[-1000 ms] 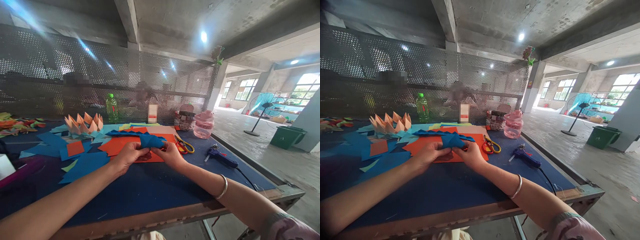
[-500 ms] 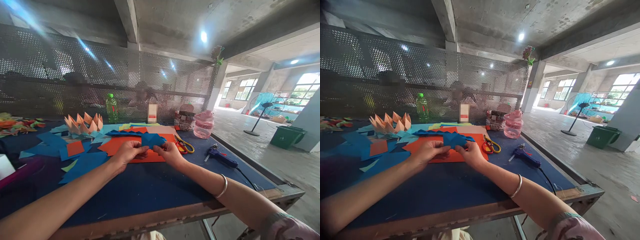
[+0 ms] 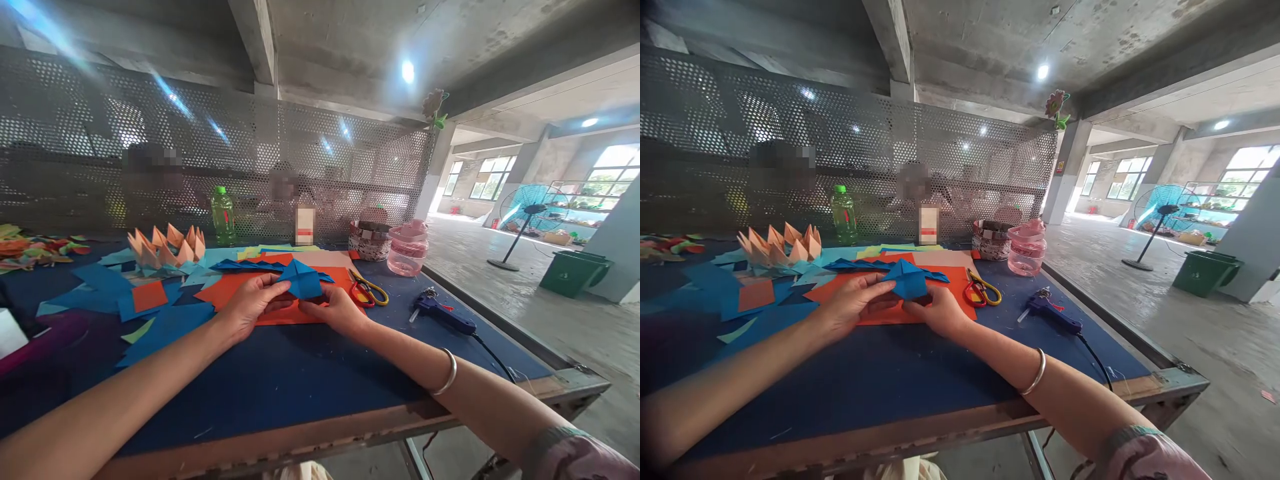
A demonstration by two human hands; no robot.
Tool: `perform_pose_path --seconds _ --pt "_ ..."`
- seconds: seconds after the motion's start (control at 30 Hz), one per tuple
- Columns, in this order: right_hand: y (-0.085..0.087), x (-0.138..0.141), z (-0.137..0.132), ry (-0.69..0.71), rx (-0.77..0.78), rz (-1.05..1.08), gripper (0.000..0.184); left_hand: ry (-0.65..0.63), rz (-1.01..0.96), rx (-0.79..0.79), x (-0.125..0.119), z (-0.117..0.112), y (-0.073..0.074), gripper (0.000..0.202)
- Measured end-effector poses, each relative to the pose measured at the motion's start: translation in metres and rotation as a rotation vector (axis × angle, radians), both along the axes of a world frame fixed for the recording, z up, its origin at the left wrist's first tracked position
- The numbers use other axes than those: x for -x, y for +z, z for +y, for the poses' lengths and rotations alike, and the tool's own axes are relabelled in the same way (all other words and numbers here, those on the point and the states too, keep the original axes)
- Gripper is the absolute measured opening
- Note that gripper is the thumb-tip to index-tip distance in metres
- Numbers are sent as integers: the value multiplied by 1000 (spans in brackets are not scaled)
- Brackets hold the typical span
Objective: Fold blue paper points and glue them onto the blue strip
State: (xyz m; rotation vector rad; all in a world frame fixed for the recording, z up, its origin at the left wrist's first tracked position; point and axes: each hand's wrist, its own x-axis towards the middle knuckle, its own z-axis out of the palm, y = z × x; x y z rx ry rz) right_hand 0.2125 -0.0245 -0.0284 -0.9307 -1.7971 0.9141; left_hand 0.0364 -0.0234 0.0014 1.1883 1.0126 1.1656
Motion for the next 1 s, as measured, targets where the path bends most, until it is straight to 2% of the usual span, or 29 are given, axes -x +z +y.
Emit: perform_pose_path --seconds 0.13,0.27,0.4,0.53,0.67,0.87,1.0 --pt "-3 -3 3 -169 -172 17 46 75 -28 23 3 1 5 18" --pt "3 -10 0 -210 -451 -155 58 87 11 17 6 2 6 15" --pt "10 -14 -3 -258 -706 -339 59 59 43 19 6 2 6 10" --pt "13 -17 0 -252 -885 -443 43 34 20 15 5 2 5 7" --pt "12 -19 3 -213 -962 -457 31 -2 -18 46 5 2 5 6" --pt "11 -19 4 -202 -947 -529 33 -93 -98 79 4 -2 7 14" --pt "12 -19 2 -190 -922 -547 31 -48 -78 60 4 -2 6 16"
